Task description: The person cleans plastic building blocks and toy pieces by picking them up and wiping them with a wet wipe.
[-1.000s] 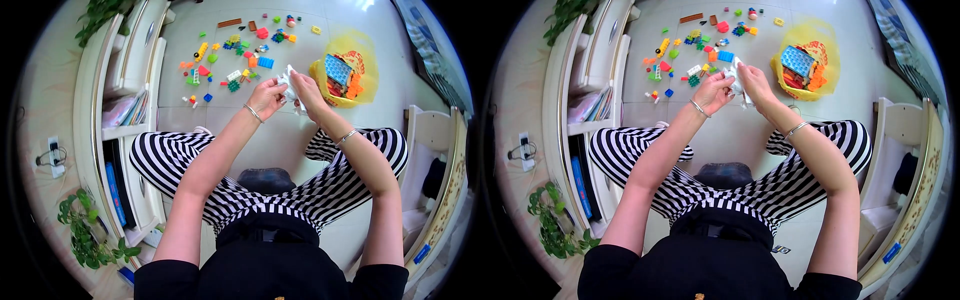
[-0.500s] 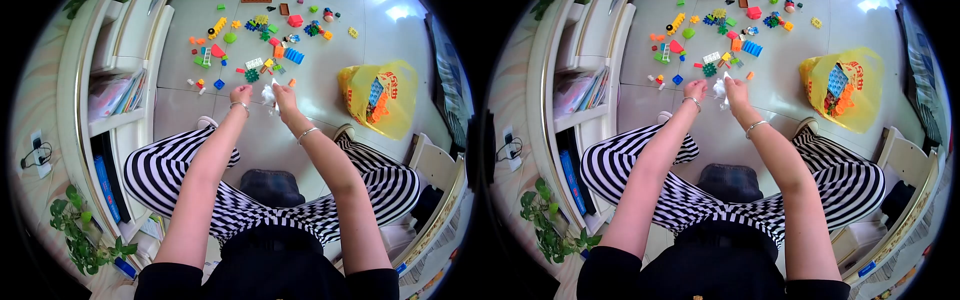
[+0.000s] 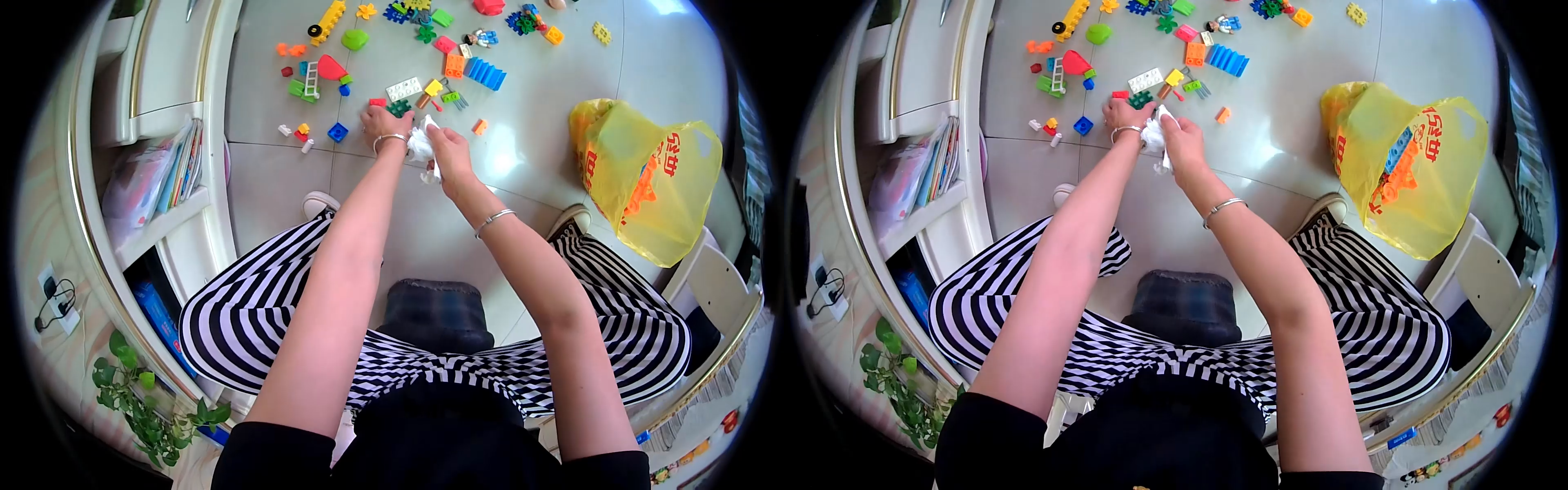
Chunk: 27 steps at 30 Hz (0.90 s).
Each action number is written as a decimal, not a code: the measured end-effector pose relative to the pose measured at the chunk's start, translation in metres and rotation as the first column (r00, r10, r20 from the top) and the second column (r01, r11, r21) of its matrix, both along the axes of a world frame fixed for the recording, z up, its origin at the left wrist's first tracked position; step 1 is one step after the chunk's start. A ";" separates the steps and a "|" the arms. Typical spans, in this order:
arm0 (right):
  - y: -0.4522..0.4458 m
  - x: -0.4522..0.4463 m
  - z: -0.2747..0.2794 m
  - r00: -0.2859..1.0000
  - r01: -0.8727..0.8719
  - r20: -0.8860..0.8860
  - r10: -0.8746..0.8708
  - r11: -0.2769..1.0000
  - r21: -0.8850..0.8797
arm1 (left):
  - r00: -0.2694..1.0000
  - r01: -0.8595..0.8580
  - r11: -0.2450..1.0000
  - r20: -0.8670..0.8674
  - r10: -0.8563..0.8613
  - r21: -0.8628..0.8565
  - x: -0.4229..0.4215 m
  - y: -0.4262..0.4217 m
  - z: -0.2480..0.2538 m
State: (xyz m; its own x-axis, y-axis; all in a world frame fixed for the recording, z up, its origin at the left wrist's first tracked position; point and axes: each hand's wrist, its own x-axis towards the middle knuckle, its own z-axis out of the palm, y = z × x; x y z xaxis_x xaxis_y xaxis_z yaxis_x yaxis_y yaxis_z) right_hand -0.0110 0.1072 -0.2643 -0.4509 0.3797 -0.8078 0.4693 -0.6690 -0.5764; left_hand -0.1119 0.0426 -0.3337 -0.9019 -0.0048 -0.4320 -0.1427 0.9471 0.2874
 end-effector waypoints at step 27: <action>0.056 0.096 0.283 0.720 -0.267 -0.115 0.684 0.426 0.864 | 0.505 0.857 0.388 -0.396 -0.767 0.340 0.070 -0.034 0.331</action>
State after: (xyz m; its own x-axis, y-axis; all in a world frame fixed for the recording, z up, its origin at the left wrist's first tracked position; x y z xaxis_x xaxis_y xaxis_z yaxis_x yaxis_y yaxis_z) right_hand 0.0852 0.1631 0.0185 -0.9432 0.3317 -0.0160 0.1481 0.3770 -0.9143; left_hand -0.0420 0.0087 -0.0031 -0.4130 0.9106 -0.0132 0.7085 0.3304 0.6236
